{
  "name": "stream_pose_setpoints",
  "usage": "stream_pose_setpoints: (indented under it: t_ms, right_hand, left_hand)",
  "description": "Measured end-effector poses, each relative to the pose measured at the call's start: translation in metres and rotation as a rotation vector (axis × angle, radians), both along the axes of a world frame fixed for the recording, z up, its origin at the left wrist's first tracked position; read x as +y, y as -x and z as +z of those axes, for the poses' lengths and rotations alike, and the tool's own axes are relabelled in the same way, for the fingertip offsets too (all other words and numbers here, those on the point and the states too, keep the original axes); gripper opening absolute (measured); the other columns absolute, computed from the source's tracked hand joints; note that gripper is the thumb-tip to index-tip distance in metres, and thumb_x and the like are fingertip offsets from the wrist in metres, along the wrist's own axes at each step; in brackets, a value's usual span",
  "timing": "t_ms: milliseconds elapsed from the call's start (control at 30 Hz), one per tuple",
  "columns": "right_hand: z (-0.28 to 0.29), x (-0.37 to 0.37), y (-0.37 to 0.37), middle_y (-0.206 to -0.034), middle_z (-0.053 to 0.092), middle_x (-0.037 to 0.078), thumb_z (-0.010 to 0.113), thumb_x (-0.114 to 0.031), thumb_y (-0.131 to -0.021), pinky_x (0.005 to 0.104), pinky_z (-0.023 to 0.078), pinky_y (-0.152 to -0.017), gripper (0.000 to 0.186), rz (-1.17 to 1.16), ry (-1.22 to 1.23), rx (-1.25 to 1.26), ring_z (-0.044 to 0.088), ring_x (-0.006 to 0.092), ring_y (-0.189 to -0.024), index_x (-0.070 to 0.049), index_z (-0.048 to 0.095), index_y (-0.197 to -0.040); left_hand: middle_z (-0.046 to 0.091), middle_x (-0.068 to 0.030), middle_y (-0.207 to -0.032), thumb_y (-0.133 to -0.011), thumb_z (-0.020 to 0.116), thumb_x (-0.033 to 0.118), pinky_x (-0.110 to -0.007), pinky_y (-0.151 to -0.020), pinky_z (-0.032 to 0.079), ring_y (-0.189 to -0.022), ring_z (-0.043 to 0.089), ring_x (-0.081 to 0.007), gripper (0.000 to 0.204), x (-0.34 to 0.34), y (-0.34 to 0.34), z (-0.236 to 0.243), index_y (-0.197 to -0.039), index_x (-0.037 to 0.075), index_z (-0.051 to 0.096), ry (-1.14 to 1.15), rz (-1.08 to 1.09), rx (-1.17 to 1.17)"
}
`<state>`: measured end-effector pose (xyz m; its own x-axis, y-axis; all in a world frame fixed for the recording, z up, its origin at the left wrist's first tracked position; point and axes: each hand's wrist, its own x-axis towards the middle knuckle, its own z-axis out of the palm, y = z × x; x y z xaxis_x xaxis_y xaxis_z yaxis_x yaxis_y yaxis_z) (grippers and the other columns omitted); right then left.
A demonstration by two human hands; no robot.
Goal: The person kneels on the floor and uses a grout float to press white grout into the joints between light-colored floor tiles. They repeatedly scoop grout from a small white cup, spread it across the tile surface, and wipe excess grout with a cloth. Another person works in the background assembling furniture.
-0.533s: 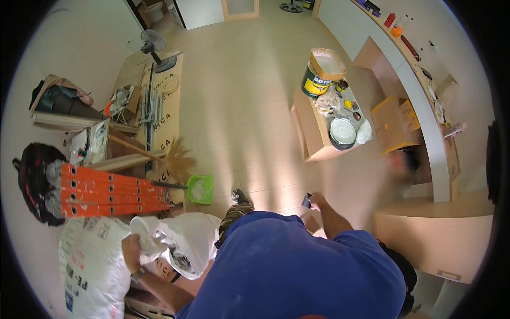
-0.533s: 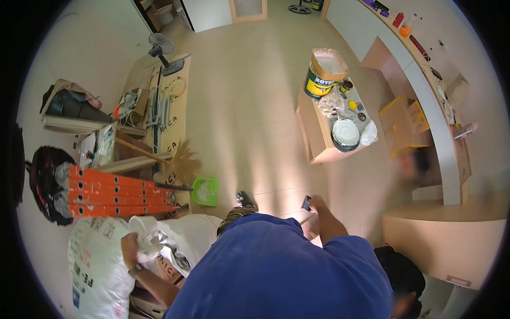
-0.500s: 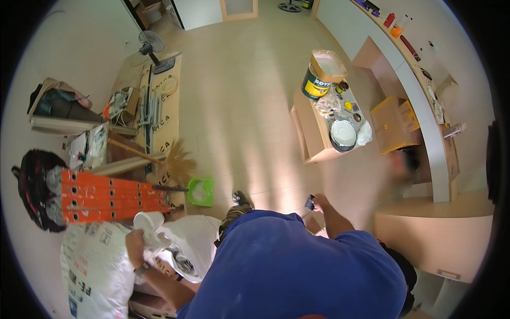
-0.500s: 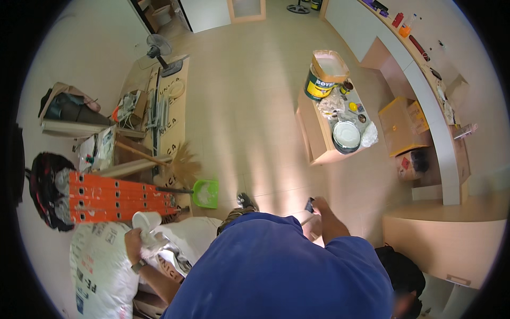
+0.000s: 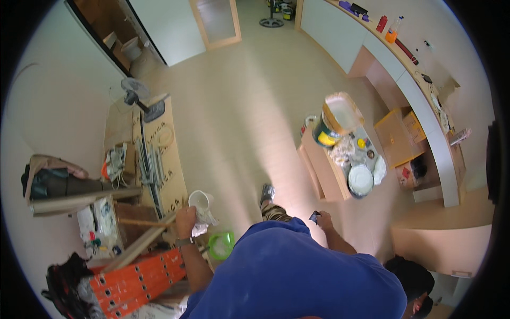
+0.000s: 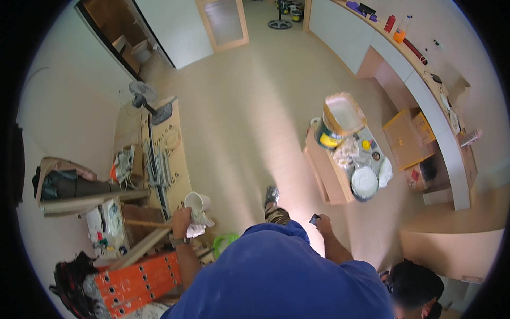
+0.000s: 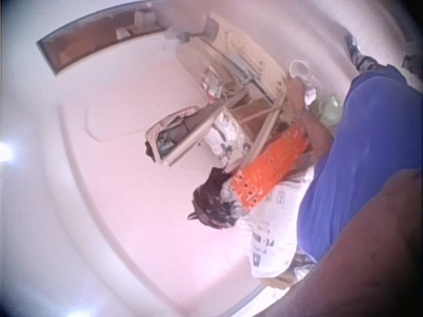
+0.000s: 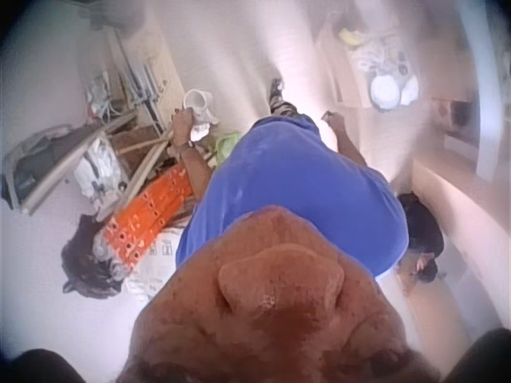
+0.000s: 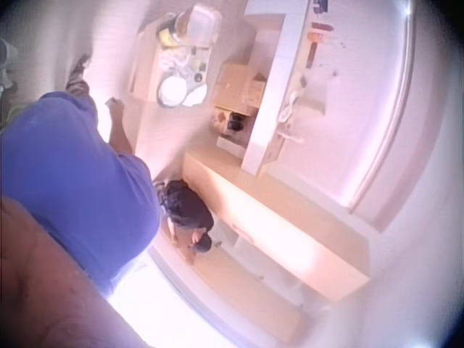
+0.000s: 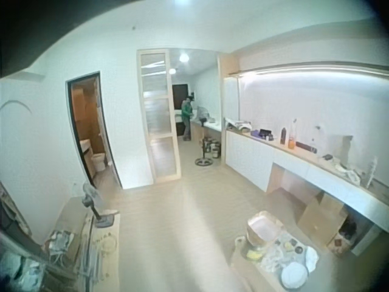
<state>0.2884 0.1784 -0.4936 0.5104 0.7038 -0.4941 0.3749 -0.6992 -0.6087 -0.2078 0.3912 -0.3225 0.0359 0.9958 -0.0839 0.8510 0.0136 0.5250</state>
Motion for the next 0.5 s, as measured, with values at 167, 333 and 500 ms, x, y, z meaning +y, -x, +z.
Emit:
stream_pose_setpoints:
  t_ms: [167,333,500]
  right_hand:
    - [-0.026,0.171,-0.025,-0.096,0.063,0.022,0.049,-0.018,-0.077,0.0428,0.045,-0.086,0.029,0.282,-0.130,-0.239,0.059,0.0374,-0.094,0.001,0.064,-0.093]
    - [0.027,0.395,-0.017,-0.085,0.064,0.020,0.053,-0.016,-0.077,0.0421,0.048,-0.076,0.023,0.386,-0.334,-0.129,0.061,0.0367,-0.082,-0.001,0.064,-0.090]
    - [0.034,0.554,-0.036,-0.084,0.062,0.023,0.052,-0.017,-0.076,0.0460,0.047,-0.076,0.021,0.291,-0.294,-0.118,0.060,0.0400,-0.084,-0.002,0.062,-0.087]
  left_hand:
    - [0.055,-0.0266,-0.065,-0.076,0.049,0.027,-0.045,-0.059,0.041,-0.058,0.054,-0.0397,0.035,0.107,-0.061,0.010,-0.071,-0.006,0.058,0.132,0.153,-0.166]
    - [0.055,-0.0265,-0.065,-0.076,0.050,0.027,-0.043,-0.059,0.042,-0.057,0.055,-0.0363,0.035,0.209,-0.094,0.033,-0.071,-0.007,0.059,0.174,0.213,-0.190]
    - [0.056,-0.0272,-0.067,-0.075,0.050,0.029,-0.046,-0.062,0.043,-0.063,0.058,-0.0390,0.037,0.319,-0.121,0.026,-0.071,-0.007,0.059,0.187,0.225,-0.200]
